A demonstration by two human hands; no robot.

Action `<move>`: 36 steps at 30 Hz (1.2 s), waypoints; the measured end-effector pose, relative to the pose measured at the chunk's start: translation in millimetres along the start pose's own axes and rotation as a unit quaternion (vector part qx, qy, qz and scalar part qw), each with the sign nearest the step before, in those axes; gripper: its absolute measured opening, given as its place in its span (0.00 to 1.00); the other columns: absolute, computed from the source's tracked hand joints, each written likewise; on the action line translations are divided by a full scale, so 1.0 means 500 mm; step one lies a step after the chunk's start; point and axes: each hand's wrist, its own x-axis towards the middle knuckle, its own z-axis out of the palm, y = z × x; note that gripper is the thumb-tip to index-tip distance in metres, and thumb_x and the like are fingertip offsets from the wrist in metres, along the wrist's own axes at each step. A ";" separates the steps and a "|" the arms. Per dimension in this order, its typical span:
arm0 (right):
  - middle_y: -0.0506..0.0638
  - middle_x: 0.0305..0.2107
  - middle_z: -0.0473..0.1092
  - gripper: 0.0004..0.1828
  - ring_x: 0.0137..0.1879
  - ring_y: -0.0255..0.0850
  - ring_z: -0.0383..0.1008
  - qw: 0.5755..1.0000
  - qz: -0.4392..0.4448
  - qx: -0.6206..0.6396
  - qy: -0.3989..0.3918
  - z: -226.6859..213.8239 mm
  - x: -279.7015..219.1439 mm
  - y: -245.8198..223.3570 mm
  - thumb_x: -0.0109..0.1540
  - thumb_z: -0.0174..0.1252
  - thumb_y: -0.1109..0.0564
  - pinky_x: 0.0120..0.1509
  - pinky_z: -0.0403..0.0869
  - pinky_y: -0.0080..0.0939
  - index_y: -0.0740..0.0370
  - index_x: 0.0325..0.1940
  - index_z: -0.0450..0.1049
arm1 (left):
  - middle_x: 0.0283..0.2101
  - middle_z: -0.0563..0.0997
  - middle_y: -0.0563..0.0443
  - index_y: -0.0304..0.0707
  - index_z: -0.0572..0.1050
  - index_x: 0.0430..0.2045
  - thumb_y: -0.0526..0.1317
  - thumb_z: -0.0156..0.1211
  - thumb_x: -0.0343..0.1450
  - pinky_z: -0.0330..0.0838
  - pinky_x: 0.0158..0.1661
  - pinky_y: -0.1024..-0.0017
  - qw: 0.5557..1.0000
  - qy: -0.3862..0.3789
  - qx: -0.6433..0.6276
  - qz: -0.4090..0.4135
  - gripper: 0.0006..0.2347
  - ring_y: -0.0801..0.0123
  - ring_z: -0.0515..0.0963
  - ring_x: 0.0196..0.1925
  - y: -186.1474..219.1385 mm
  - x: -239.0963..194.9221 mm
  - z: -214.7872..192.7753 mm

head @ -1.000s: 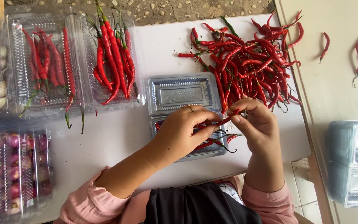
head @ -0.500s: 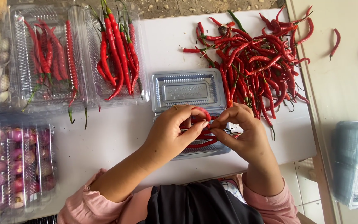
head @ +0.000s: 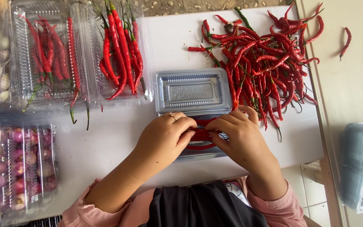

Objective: The person picks up red chilies from a pile on the table and places them into plastic containers.

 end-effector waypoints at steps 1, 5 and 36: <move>0.43 0.29 0.75 0.06 0.45 0.43 0.74 1.000 0.000 0.000 0.000 0.002 0.001 -0.002 0.58 0.66 0.51 0.69 0.59 0.60 0.48 0.38 0.79 | 0.34 0.82 0.43 0.36 0.79 0.37 0.32 0.62 0.69 0.78 0.37 0.60 1.000 0.000 0.000 0.000 0.06 0.50 0.82 0.38 -0.008 -0.003 0.010; 0.43 0.29 0.75 0.05 0.45 0.43 0.74 1.000 -0.007 0.004 -0.001 0.007 0.003 -0.009 0.58 0.66 0.52 0.69 0.59 0.61 0.48 0.37 0.79 | 0.34 0.80 0.47 0.40 0.79 0.34 0.37 0.68 0.64 0.77 0.38 0.61 0.990 -0.052 0.128 0.005 0.08 0.55 0.81 0.39 -0.039 -0.017 0.057; 0.47 0.41 0.68 0.07 0.51 0.46 0.67 0.939 0.235 -0.161 0.192 -0.022 -0.028 0.271 0.68 0.65 0.55 0.64 0.58 0.45 0.51 0.51 0.81 | 0.30 0.77 0.50 0.42 0.76 0.30 0.37 0.61 0.71 0.76 0.32 0.64 0.989 0.067 0.060 0.116 0.01 0.57 0.80 0.35 0.034 0.102 0.125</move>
